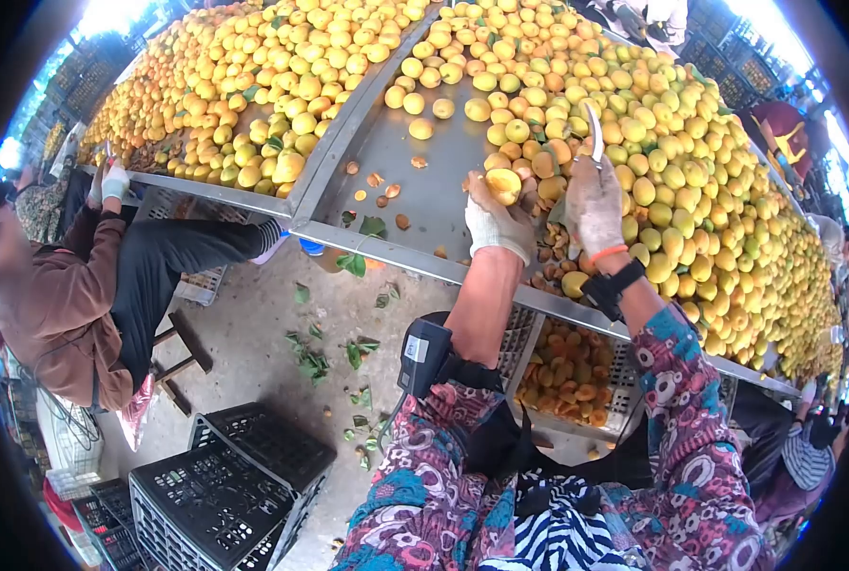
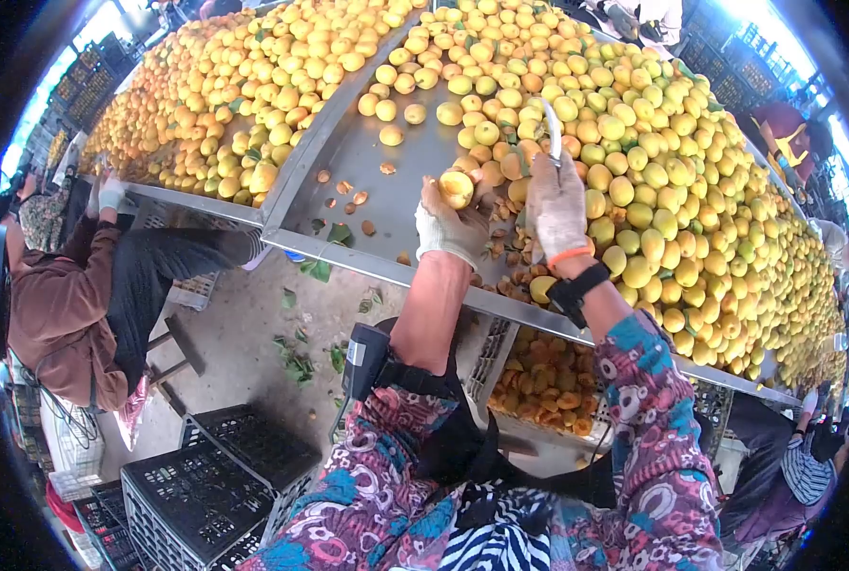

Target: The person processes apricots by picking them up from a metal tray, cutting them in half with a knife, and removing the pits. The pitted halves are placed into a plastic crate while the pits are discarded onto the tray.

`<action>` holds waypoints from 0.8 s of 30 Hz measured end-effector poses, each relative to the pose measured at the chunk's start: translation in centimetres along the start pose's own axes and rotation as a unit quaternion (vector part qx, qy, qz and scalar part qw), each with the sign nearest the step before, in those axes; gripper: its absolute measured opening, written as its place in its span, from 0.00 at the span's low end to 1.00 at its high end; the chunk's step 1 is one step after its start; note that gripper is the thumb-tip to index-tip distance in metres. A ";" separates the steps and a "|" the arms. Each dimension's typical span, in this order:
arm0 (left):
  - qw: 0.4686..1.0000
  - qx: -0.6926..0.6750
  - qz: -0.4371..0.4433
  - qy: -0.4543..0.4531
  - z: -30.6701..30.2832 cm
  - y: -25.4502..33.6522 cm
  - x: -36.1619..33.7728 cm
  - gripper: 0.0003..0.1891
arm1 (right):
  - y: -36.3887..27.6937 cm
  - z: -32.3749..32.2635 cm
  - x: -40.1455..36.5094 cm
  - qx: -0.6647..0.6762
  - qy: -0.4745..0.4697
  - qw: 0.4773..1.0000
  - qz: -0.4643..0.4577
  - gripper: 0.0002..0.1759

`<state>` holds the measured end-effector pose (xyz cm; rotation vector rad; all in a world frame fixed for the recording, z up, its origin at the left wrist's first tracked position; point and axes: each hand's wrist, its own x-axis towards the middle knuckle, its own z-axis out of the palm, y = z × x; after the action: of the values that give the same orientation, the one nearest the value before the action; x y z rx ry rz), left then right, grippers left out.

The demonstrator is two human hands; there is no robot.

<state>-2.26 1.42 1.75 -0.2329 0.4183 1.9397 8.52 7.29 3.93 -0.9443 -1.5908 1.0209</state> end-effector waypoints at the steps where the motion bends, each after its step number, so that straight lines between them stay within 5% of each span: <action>1: 1.000 -0.003 0.000 -0.024 -0.4 -0.2 0.3 0.26 | -1.6 -0.8 -0.7 0.095 -0.006 0.994 0.061 0.08; 2: 0.999 -0.022 -0.029 -0.015 -0.4 -0.3 0.4 0.26 | -3.2 -1.2 -1.2 0.189 -0.013 0.974 0.121 0.08; 7: 0.993 -0.080 -0.085 0.010 1.3 -0.4 -1.0 0.19 | -6.6 -1.8 -1.8 0.200 -0.038 0.962 0.182 0.07; 14: 0.969 0.069 -0.054 -0.232 0.4 -1.2 -3.0 0.10 | -12.7 -7.0 -6.3 0.188 -0.013 0.969 0.158 0.07; 15: 0.915 0.266 0.042 -0.301 0.9 -1.8 -4.5 0.08 | -13.4 -8.1 -7.2 0.185 0.014 0.970 0.156 0.07; 17: 0.656 0.597 0.230 -0.400 1.1 -2.9 -6.6 0.04 | -13.8 -10.4 -8.9 0.191 0.086 0.959 0.189 0.08; 20: 0.799 0.458 -0.016 -0.389 -1.3 -9.6 -10.3 0.04 | -13.5 -13.7 -11.7 0.191 0.097 0.960 0.182 0.08; 21: 0.749 0.510 -0.089 -0.414 -1.1 -10.5 -11.9 0.07 | -13.2 -14.7 -12.5 0.189 0.105 0.957 0.191 0.08; 23: 0.628 0.616 0.047 -0.472 -0.2 -9.9 -13.2 0.09 | -13.0 -16.2 -13.8 0.182 0.126 0.954 0.202 0.08; 24: 0.611 0.637 0.110 -0.458 -0.4 -10.1 -12.6 0.09 | -12.8 -16.8 -14.3 0.176 0.139 0.953 0.205 0.09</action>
<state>12.01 -5.90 3.93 1.7275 0.9953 1.2504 26.69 -7.54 14.09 -1.1331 -0.9553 1.3374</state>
